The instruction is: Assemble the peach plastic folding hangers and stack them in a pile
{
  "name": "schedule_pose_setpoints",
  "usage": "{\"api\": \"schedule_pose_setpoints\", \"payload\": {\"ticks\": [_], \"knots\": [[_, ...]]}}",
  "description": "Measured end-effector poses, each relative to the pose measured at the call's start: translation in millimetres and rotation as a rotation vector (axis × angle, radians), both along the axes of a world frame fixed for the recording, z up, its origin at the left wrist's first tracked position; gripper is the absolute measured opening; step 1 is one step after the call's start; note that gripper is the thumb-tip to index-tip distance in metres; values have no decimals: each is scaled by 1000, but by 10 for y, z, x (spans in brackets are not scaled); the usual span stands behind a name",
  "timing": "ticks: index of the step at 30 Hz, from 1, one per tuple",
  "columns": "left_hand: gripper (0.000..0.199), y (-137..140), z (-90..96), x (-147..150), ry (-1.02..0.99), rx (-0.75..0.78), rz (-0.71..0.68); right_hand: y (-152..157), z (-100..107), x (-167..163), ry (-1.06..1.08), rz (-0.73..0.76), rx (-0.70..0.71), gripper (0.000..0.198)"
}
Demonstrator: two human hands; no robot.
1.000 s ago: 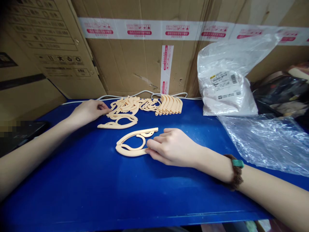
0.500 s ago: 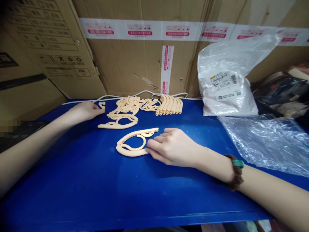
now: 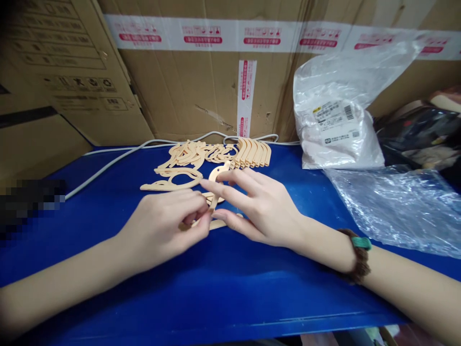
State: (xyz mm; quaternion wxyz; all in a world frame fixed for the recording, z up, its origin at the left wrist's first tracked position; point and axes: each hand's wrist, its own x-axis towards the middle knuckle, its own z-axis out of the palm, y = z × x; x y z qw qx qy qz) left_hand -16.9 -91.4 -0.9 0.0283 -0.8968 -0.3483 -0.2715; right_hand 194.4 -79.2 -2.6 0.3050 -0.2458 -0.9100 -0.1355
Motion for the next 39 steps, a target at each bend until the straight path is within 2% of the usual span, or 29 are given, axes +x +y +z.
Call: {"api": "schedule_pose_setpoints", "payload": {"ticks": [3, 6, 9, 12, 16, 21, 24, 27, 31, 35, 39], "knots": [[25, -38, -72, 27, 19, 115, -33, -30, -2, -16, 26, 24, -52, 35], [23, -31, -88, 18, 43, 220, -42, -94, 46, -61, 93, 5, -179, 26], [25, -17, -68, 6, 73, 230, -150, -128, 138, -93, 208, -22, -313, 8], [36, 19, -50, -10, 141, 149, -208, -89, 216, -76, 319, -67, -351, 5], [26, 86, -84, -36, 215, -4, -206, 1, 191, -1, 379, -86, -437, 18], [26, 107, -180, -53, 178, -195, -196, 44, 37, 109, 281, -73, -595, 35], [25, 102, -198, -57, 171, -272, -192, 46, 7, 142, 222, -87, -603, 43], [21, 104, -185, -58, 194, -312, -193, 32, 22, 139, 165, -107, -575, 44], [20, 118, -168, -56, 211, -315, -197, 16, 51, 113, 69, -149, -588, 25], [21, 144, -163, -73, 209, -326, -209, 33, 94, 104, -11, -164, -616, 27], [21, 161, -150, -95, 121, -355, -202, 53, 138, 120, -92, -190, -703, 31]]}}
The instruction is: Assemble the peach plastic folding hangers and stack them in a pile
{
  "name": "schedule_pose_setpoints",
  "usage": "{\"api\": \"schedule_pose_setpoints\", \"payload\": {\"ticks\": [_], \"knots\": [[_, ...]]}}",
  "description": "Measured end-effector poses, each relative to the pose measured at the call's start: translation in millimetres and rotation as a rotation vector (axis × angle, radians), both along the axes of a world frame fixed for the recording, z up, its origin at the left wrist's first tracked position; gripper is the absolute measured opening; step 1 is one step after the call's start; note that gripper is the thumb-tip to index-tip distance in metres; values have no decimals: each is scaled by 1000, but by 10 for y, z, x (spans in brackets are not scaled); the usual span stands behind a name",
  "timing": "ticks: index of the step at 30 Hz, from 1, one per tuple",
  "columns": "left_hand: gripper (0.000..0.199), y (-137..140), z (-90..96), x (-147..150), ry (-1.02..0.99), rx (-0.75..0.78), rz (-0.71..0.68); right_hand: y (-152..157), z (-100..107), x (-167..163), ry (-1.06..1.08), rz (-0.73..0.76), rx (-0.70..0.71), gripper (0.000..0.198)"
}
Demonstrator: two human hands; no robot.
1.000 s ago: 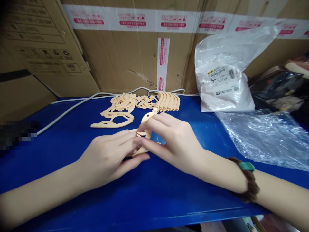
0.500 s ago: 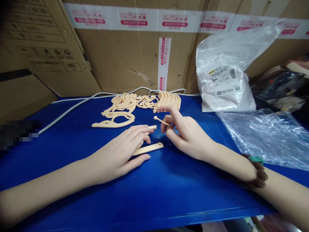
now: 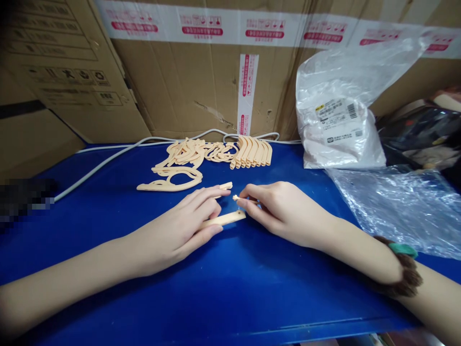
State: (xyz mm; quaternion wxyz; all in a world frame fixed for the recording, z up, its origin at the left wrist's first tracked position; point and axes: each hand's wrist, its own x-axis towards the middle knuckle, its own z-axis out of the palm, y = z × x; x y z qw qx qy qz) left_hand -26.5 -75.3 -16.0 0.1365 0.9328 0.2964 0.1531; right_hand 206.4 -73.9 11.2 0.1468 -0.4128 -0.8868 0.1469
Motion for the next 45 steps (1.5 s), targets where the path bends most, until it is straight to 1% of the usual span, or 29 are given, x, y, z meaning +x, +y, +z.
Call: {"api": "schedule_pose_setpoints", "payload": {"ticks": [4, 11, 18, 23, 27, 31, 37, 43, 45], "knots": [[19, -1, 17, -9, -73, -37, 6, -5, 12, 19, -24, -14, -92, 38], [20, 7, 16, -22, -92, -63, 22, -31, 11, 24, 1, 12, -158, 37], [15, -1, -6, -27, -102, -51, 15, -71, 2, 15, 11, 24, -131, 36], [23, -1, -2, -3, -48, -31, 4, -81, -2, 1, 28, 56, -112, 37], [28, 10, -4, -12, -27, -18, -3, -86, -37, 22, -15, 60, -60, 36], [29, 29, -14, -29, -25, 26, -34, -91, -82, 45, -97, 67, 39, 35], [28, 43, -26, -33, -31, 39, -46, -98, -115, 53, -133, 99, 180, 33], [29, 29, -38, -41, -29, 22, -38, -104, -141, 60, -197, 103, 323, 38], [28, 27, -42, -40, -46, 22, -33, -112, -137, 54, -183, 93, 311, 37]]}}
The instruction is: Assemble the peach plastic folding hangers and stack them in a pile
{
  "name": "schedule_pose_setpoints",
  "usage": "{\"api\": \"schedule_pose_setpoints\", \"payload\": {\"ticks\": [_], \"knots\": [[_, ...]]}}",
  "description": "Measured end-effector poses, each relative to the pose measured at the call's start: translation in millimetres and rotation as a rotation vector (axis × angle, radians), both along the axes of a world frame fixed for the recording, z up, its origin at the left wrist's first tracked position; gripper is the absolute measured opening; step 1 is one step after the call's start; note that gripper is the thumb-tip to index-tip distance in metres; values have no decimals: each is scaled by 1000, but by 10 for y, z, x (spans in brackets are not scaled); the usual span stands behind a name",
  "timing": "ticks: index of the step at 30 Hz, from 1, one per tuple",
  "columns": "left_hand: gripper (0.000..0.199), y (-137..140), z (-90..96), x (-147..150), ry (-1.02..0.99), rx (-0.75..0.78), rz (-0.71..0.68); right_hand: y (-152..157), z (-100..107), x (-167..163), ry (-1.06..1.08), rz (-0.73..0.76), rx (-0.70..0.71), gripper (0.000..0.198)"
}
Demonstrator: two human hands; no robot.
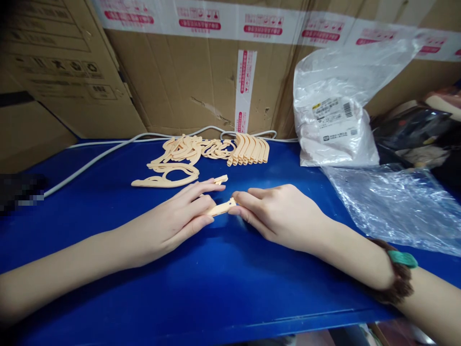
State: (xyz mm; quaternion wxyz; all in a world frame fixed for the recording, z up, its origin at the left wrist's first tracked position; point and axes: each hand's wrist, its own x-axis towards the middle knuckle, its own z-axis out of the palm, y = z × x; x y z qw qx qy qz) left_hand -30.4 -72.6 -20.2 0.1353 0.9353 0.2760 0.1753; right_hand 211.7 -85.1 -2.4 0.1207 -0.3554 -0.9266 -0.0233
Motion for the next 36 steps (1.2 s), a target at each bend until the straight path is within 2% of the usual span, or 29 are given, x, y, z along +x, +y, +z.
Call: {"api": "schedule_pose_setpoints", "payload": {"ticks": [8, 13, 23, 29, 36], "knots": [[25, -18, 20, 3, -38, -6, -4, -42, 90, -65, 192, -74, -354, 32], [24, -15, 9, 5, -30, -19, 5, -33, 102, -76, 249, -68, -476, 34], [21, 30, -29, -6, -23, -26, 16, -1, -7, -47, 126, -97, -365, 39], [27, 44, -48, -29, 69, 42, -1, 29, -48, -48, 80, -93, -318, 41], [32, 45, -72, -22, 77, 67, 1, 28, -71, -36, 41, -32, -146, 39]]}}
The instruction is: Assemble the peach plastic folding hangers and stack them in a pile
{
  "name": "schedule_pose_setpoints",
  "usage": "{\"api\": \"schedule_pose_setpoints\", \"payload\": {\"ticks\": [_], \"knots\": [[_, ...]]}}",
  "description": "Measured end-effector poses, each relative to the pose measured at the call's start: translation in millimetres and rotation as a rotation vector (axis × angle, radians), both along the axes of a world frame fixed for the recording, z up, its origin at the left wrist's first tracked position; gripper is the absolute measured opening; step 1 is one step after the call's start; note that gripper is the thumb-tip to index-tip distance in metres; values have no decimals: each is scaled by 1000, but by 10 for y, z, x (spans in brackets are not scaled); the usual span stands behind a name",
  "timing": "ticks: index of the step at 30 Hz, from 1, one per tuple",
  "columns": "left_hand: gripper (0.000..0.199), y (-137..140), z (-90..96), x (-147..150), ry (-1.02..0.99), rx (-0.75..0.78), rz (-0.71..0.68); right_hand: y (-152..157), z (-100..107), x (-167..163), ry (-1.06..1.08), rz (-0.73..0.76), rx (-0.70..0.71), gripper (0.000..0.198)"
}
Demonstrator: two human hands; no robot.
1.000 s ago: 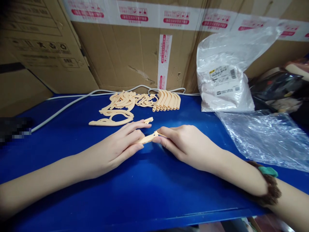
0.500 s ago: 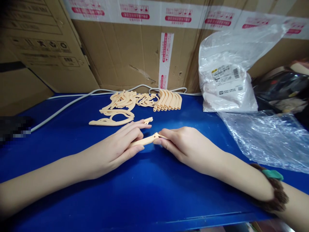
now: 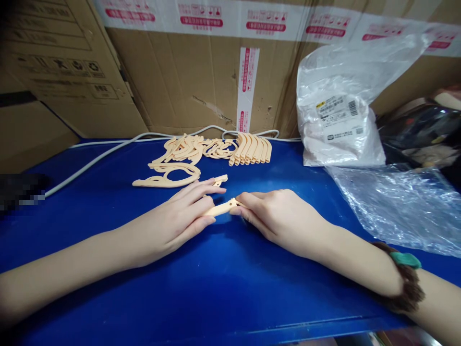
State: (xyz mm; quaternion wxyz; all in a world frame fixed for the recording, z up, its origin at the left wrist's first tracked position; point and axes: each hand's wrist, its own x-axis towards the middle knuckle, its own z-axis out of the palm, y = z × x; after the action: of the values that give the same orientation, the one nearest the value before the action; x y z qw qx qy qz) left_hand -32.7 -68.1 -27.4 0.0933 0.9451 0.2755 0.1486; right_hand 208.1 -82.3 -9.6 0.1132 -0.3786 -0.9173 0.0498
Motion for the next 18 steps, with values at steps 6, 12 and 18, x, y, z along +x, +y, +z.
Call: {"api": "schedule_pose_setpoints", "payload": {"ticks": [6, 12, 18], "knots": [[32, 2, 1, 0, 6, -10, -3, -4, -27, 9, -42, 31, 137, 37], [31, 11, 5, 8, 13, -33, 9, 6, -59, 18, -80, 49, 254, 38], [30, 12, 3, 6, 12, -23, 4, 3, -92, 25, -143, 64, 427, 34]]}}
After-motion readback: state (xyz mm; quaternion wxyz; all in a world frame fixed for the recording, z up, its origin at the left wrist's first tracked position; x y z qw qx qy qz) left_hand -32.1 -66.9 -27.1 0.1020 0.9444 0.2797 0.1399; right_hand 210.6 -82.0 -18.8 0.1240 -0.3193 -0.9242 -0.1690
